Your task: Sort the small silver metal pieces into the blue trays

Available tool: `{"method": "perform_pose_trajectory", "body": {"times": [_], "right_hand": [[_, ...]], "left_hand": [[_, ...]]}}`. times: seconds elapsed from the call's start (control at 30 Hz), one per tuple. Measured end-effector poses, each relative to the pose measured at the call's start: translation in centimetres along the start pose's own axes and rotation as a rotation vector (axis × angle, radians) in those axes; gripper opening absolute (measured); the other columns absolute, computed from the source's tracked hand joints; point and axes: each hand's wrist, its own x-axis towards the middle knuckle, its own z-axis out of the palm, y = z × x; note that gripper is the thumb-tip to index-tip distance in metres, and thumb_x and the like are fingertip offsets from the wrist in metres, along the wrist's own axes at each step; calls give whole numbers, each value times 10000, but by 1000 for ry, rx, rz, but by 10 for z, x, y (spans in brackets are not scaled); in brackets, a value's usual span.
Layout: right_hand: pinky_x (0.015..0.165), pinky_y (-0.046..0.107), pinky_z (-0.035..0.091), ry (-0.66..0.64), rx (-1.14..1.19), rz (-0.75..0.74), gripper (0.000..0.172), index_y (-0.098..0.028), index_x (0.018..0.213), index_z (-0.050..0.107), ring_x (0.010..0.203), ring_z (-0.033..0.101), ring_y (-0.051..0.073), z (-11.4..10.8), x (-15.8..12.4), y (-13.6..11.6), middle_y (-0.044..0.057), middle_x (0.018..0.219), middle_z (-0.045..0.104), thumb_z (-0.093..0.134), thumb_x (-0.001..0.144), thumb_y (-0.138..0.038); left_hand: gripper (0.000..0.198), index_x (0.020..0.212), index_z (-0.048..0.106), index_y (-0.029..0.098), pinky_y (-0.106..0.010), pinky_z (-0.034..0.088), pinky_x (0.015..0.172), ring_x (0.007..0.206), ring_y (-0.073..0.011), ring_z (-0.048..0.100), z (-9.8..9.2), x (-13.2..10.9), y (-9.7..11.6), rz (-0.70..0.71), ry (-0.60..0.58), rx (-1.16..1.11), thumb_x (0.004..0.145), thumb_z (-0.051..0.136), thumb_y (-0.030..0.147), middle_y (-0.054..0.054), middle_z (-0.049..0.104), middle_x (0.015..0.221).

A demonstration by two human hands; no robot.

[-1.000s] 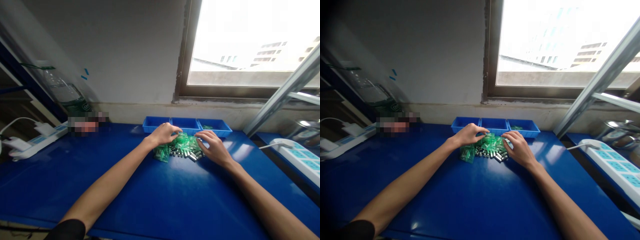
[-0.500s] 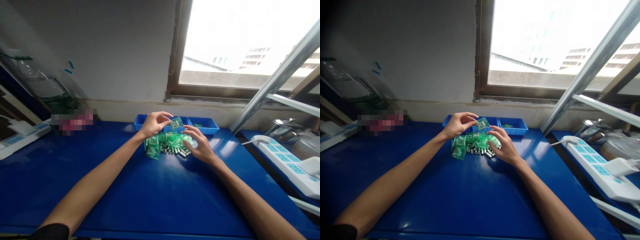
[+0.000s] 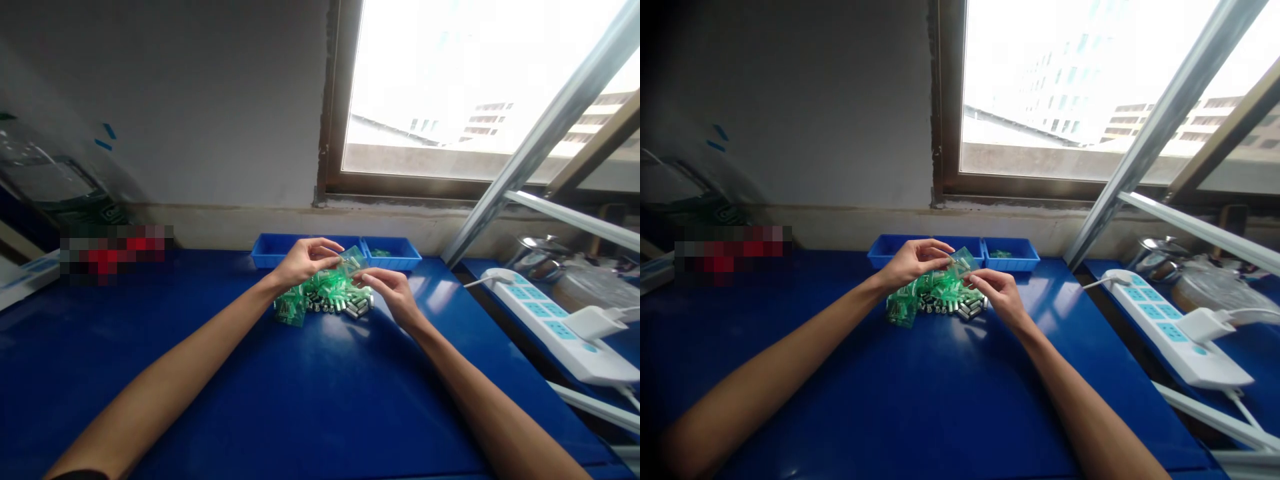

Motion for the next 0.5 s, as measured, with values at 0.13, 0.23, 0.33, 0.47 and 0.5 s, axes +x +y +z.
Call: {"method": "perform_pose_trajectory", "body": {"times": [0.13,0.23,0.33,0.47,0.5], "right_hand": [[804,413,642,-1,53,30,280,-255,952,825,809,767,246,0,0,-3,39,923,819,789,843,-511],[753,409,647,47,76,57,304,-222,898,819,753,763,243,-3,2,3,60,875,811,777,855,-519],[839,435,647,177,114,42,289,-219,989,810,851,787,259,-12,9,16,67,942,817,765,878,-482],[1083,508,550,231,126,16,480,-267,1327,700,1207,721,300,-33,18,38,98,1352,728,774,876,-412],[1077,522,552,226,109,34,526,-270,1367,670,1217,716,307,-37,18,42,111,1395,702,777,871,-409]], "left_hand": [[493,1156,750,149,-365,631,863,956,-247,777,8,1,-6,-21,-8,41,792,857,463,-127,806,1051],[474,1193,739,157,-359,626,889,972,-241,776,7,1,-4,-7,-22,135,843,798,472,-117,806,1067],[440,1208,747,170,-344,612,913,971,-233,771,-9,1,7,36,-62,368,884,737,467,-96,808,1049],[361,1125,795,189,-291,583,882,1014,-236,752,-40,-2,20,44,-231,668,885,716,447,-86,799,1107],[379,1159,789,202,-279,573,887,1059,-241,741,-45,-2,21,45,-296,710,859,746,430,-82,788,1166]]}}
